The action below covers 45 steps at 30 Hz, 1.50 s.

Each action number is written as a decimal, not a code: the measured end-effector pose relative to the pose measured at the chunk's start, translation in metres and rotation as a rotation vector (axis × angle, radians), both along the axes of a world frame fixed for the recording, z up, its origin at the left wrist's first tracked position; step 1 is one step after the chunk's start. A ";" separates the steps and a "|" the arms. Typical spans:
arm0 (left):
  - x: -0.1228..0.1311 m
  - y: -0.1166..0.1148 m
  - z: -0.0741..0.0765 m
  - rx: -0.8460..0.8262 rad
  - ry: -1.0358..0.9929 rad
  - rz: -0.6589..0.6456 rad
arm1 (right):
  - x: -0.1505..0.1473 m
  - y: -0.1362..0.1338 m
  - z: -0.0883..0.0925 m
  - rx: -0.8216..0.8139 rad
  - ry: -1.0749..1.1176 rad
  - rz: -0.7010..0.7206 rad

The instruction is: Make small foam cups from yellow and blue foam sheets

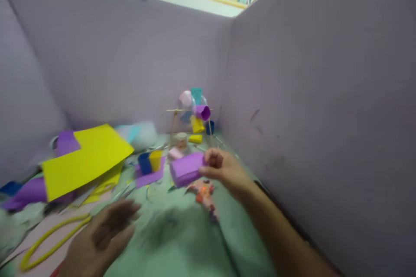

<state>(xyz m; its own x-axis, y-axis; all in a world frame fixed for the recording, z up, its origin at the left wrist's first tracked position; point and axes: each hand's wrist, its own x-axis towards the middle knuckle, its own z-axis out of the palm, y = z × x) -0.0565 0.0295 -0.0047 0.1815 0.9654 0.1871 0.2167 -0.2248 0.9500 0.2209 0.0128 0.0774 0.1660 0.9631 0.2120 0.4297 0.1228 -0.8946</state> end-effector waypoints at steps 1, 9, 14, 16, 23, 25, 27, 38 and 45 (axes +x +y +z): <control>0.001 -0.004 0.003 -0.054 -0.101 -0.084 | -0.019 -0.009 -0.010 -0.007 0.093 0.064; 0.004 -0.016 0.012 -0.168 -0.157 -0.271 | -0.091 -0.023 -0.059 -0.120 0.418 0.183; 0.007 -0.015 0.013 -0.240 -0.180 -0.307 | -0.088 -0.024 -0.071 -0.103 0.382 0.286; 0.009 -0.015 0.012 -0.244 -0.164 -0.300 | -0.088 -0.024 -0.075 -0.121 0.388 0.284; 0.012 -0.014 0.001 -0.219 -0.155 -0.284 | -0.090 -0.021 -0.080 -0.031 0.311 0.208; 0.014 -0.014 -0.001 -0.222 -0.167 -0.307 | -0.090 -0.022 -0.079 -0.024 0.315 0.190; 0.015 -0.015 -0.003 -0.233 -0.174 -0.298 | -0.090 -0.022 -0.079 -0.022 0.319 0.176; 0.017 -0.017 0.002 -0.308 -0.228 -0.372 | -0.089 -0.023 -0.081 -0.050 0.379 0.154; 0.015 -0.010 0.000 -0.448 -0.492 -0.312 | -0.090 -0.024 -0.083 0.042 0.199 0.167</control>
